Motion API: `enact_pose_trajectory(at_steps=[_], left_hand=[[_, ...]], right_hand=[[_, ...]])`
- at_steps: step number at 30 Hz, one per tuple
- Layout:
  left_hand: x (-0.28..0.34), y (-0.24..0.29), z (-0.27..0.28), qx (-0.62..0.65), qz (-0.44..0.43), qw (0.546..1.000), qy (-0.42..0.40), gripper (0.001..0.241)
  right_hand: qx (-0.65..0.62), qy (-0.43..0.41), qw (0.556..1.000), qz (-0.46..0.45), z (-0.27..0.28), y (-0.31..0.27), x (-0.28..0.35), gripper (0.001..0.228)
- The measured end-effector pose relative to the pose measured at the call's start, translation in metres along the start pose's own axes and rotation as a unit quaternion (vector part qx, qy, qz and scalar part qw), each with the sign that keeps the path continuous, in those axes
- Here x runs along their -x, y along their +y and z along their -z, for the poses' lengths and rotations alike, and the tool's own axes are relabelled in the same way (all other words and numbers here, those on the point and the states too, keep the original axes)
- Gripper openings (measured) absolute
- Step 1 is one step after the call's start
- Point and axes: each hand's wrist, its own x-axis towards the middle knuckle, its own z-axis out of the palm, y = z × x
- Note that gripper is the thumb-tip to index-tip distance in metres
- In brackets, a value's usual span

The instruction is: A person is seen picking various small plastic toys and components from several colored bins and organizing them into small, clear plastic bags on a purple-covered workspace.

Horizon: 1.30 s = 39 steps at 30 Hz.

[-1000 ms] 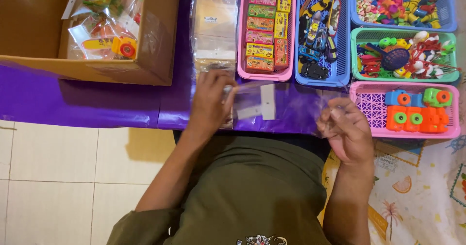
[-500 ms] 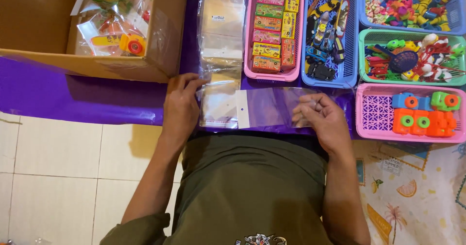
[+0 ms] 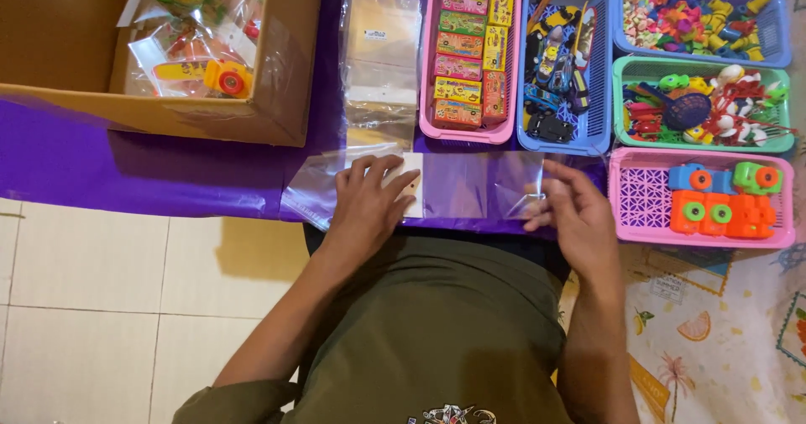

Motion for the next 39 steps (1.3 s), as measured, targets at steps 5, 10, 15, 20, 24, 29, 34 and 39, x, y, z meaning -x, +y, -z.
enact_pose_trajectory(at_steps=[5,10,15,20,24,29,34,39], left_hand=[[-0.001,-0.003,0.015,0.033,0.018,0.999,-0.006,0.035],[-0.004,-0.001,0.025,0.06,0.012,0.998,0.005,0.032],[-0.001,-0.008,0.032,0.082,0.021,0.995,0.055,0.031],[0.011,-0.026,0.036,0.018,0.04,0.996,0.079,0.035],[0.02,-0.038,0.031,0.004,0.049,0.998,0.042,0.04],[0.023,-0.033,0.036,0.005,0.065,0.998,0.026,0.041],[0.023,-0.031,0.034,0.01,0.053,0.998,0.036,0.039],[0.019,-0.023,0.028,0.043,0.028,0.997,0.065,0.035]], right_hand=[[0.327,0.098,0.914,0.218,-0.001,-0.03,0.017,0.037],[0.32,0.032,0.889,0.326,-0.042,-0.027,0.011,0.032],[0.397,-0.124,0.818,0.397,-0.09,-0.002,-0.017,0.025],[0.424,-0.196,0.784,0.409,-0.118,-0.001,-0.033,0.029],[0.465,-0.212,0.774,0.374,-0.135,-0.012,-0.035,0.031],[0.446,-0.224,0.797,0.34,-0.145,-0.021,-0.034,0.03],[0.441,-0.211,0.808,0.329,-0.149,-0.021,-0.03,0.032],[0.419,-0.19,0.827,0.323,-0.141,-0.027,-0.025,0.028]])
